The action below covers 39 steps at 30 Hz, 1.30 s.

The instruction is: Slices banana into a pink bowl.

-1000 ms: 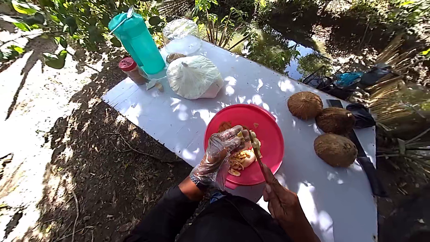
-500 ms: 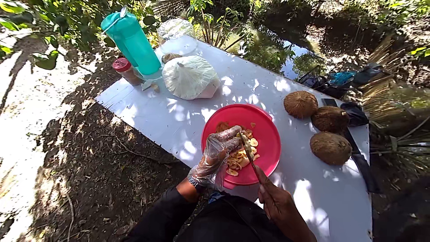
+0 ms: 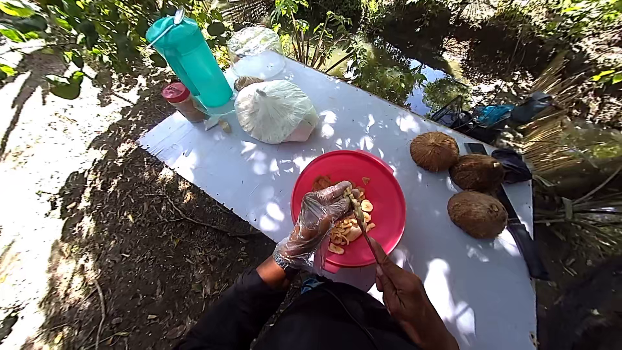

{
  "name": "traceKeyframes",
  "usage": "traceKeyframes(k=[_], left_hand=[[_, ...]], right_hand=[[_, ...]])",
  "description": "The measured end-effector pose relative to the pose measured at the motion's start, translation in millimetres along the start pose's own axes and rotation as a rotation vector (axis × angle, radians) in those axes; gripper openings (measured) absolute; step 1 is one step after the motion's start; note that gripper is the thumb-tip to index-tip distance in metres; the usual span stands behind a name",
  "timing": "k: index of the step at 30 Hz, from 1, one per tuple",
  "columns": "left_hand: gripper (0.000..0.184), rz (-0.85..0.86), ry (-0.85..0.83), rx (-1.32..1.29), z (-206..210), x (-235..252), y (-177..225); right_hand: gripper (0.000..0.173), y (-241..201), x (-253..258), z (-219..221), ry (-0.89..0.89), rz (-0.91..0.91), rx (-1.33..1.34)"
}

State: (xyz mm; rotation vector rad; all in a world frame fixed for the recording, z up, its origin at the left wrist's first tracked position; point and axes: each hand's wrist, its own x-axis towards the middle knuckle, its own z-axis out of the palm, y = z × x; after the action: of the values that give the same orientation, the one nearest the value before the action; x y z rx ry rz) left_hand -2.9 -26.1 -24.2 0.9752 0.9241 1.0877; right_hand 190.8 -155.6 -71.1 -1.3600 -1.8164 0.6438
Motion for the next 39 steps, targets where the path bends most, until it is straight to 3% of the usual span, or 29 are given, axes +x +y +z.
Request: traceKeyframes(k=[8, 11, 15, 19, 24, 27, 30, 35, 39], left_hand=[[0.023, 0.048, -0.013, -0.033, -6.6, 10.2, -15.1], [0.013, 0.082, 0.023, 0.017, -3.8, 2.9, -9.4], [0.033, -0.096, 0.032, 0.0, 0.3, 9.5, -1.5], [0.032, -0.058, -0.049, -0.068, -15.7, 12.9, -21.1], [0.032, -0.07, 0.011, -0.031, -13.4, 11.6, -13.9], [0.018, -0.043, 0.078, -0.013, -8.1, 7.8, -8.5], [0.03, -0.091, 0.078, 0.039, -0.5, 9.9, 4.6], [0.017, 0.025, 0.058, -0.003, -14.1, 1.8, -17.1], [0.024, 0.039, 0.071, -0.119, -13.4, -13.1, -11.8]], right_hand=[[0.041, 0.5, 0.9, -5.6, 0.12, -0.032, -0.313], [0.042, 2.3, 0.5, -5.9, 0.13, -0.02, -0.24], [0.045, 4.8, -3.6, -6.7, 0.054, 0.03, 0.062], [0.044, 2.5, -4.4, -5.9, -0.035, 0.059, 0.237], [0.044, 3.2, -3.5, -4.1, -0.04, 0.056, 0.172], [0.044, 1.1, -2.2, -4.6, -0.041, 0.061, 0.132], [0.045, -0.9, -0.4, -4.0, -0.043, 0.059, 0.077], [0.046, -1.3, 0.9, -1.7, -0.035, 0.044, -0.018], [0.046, 0.0, -0.3, -0.9, -0.02, 0.027, -0.04]])
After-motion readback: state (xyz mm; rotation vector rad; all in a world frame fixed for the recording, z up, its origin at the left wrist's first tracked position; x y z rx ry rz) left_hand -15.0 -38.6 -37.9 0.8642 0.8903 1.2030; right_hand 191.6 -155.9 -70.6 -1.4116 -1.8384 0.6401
